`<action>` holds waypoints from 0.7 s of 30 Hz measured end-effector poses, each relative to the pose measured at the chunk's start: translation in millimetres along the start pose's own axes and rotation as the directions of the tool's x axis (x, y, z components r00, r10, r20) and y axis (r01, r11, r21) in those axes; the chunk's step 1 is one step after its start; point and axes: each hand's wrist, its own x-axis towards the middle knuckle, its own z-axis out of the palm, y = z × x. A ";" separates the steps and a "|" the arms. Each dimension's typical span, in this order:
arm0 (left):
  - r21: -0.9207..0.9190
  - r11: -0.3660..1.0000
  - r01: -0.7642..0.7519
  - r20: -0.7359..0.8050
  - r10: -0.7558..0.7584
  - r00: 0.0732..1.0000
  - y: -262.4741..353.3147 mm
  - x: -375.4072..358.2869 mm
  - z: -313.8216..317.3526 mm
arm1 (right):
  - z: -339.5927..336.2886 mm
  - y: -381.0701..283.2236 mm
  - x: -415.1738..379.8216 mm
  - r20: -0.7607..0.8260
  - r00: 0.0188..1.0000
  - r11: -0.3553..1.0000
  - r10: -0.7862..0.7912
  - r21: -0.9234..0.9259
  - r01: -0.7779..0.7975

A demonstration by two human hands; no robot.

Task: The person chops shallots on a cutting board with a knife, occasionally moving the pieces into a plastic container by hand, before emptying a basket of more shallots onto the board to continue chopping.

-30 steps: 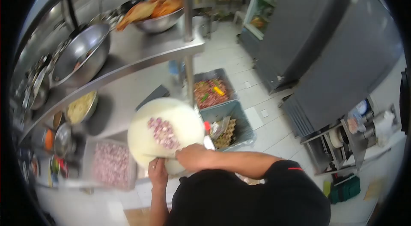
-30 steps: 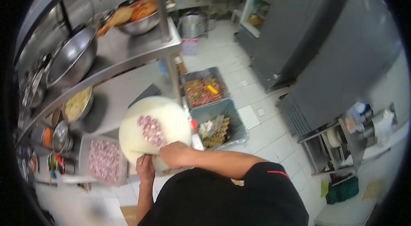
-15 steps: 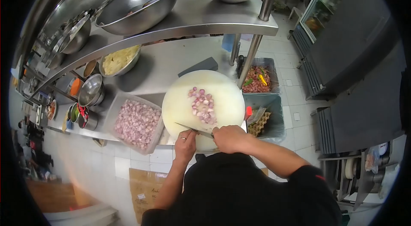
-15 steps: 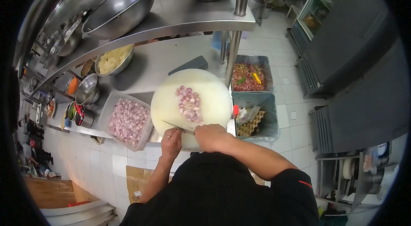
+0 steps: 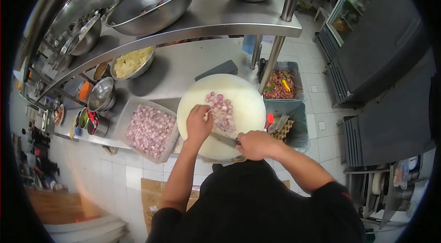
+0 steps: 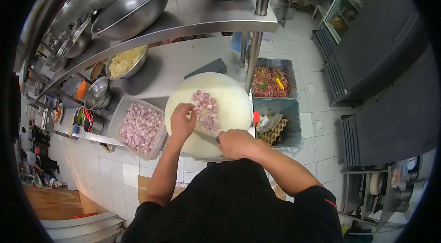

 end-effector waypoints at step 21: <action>-0.084 0.983 0.165 0.133 -0.153 0.979 18.9 -87.1 -3.5 | 6.7 8.4 7.3 -0.112 0.988 0.985 -0.103 -0.148 0.085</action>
